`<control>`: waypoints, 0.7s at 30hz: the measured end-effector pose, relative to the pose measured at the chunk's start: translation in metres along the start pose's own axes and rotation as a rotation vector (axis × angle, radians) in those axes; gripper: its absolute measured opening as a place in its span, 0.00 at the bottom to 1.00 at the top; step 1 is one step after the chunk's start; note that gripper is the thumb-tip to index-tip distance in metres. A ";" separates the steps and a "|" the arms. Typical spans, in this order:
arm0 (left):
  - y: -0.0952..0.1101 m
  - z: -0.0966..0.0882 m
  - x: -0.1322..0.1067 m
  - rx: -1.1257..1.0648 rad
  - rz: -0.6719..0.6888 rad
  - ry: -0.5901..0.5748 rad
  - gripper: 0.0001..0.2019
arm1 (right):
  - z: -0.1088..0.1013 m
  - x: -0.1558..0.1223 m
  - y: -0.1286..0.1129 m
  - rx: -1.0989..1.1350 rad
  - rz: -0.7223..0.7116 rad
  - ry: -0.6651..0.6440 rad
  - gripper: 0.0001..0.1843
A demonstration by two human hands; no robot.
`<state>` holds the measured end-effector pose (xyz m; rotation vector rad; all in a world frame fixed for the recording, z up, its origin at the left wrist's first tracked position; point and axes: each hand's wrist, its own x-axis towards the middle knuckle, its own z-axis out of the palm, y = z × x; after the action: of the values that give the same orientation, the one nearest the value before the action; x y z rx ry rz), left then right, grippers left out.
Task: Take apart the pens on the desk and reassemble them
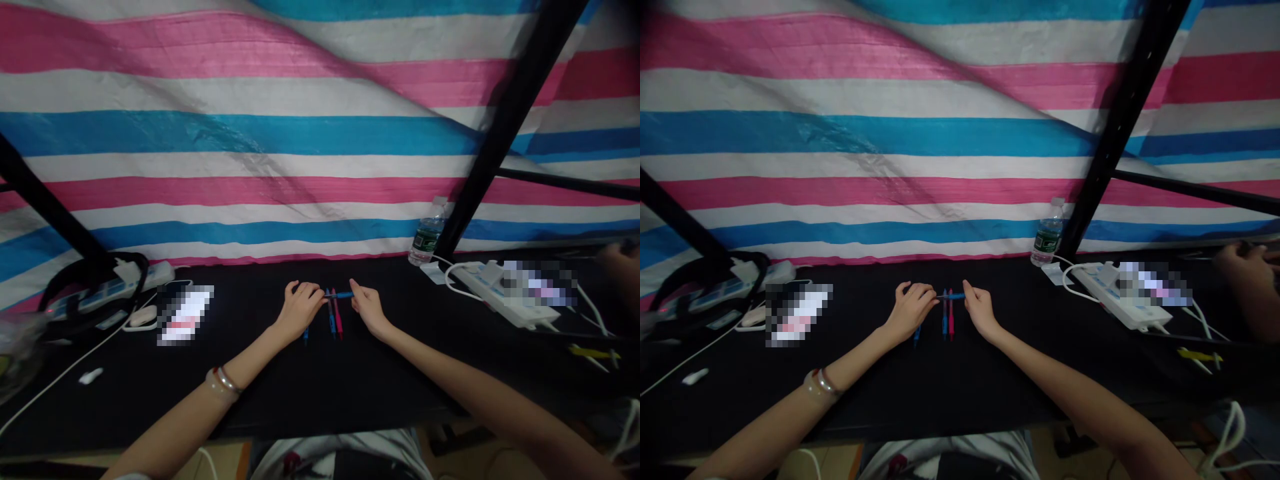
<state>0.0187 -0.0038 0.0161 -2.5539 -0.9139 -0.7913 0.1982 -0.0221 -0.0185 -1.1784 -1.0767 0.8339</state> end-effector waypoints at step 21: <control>-0.001 0.000 0.001 -0.021 0.043 -0.077 0.13 | -0.001 -0.004 -0.005 -0.023 -0.082 -0.012 0.28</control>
<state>0.0188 -0.0030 0.0164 -2.6300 -0.8750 -0.6980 0.1980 -0.0269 -0.0148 -1.1420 -1.1388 0.7677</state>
